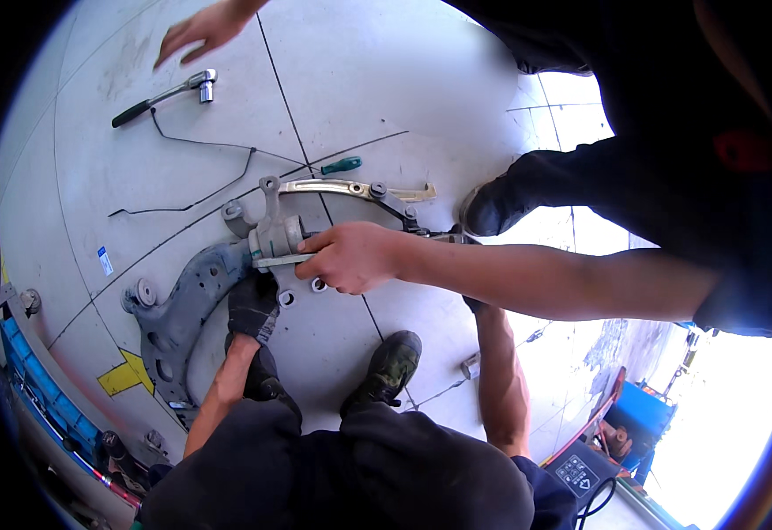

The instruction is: The person marks a car control arm with a marker, then uses a hammer and a ball joint press tool to remove a ball joint. Another person assists by spraying lubricant and operating the press tool. The person continues to adjust and tighten the press tool to extract the ball joint from the control arm.

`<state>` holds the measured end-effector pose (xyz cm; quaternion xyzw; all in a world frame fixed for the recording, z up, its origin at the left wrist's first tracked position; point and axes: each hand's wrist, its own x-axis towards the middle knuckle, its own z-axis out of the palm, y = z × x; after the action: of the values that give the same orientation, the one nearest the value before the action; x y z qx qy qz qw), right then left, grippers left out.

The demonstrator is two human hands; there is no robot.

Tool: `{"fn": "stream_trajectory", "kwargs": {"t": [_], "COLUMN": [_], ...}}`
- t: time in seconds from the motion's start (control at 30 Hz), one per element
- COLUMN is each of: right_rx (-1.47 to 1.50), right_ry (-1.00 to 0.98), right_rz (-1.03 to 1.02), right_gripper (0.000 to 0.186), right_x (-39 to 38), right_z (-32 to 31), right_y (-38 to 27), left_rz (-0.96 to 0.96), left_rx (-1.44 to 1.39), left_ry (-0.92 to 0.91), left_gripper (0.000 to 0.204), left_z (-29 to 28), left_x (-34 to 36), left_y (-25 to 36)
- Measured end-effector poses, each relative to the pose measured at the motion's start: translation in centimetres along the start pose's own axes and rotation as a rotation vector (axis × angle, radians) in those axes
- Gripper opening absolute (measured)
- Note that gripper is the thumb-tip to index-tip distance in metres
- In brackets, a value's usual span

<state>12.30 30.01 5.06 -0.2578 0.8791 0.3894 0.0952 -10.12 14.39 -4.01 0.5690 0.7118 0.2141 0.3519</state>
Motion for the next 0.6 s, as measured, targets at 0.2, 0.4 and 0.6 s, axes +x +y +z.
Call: {"fn": "stream_trajectory", "kwargs": {"t": [0.2,0.4,0.6], "right_rx": [-0.010,-1.385,-1.776], "right_ry": [-0.012,0.089,-0.274], "right_rz": [-0.008,-0.142,-1.893], "right_gripper": [0.033,0.035,0.042], "right_x": [-0.1,-4.8,-12.1], "right_z": [-0.7,-3.1,-5.1], "right_y": [0.9,5.2,-11.4], "left_rz": [-0.059,-0.075,-0.049], "left_rx": [-0.084,-0.035,-0.113], "left_ry": [-0.018,-0.010,0.001], "left_gripper": [0.026,0.024,0.026], "left_z": [-0.6,-1.3,-0.4], "left_x": [-0.2,-0.6,-0.1], "left_y": [-0.1,-1.5,0.3]}}
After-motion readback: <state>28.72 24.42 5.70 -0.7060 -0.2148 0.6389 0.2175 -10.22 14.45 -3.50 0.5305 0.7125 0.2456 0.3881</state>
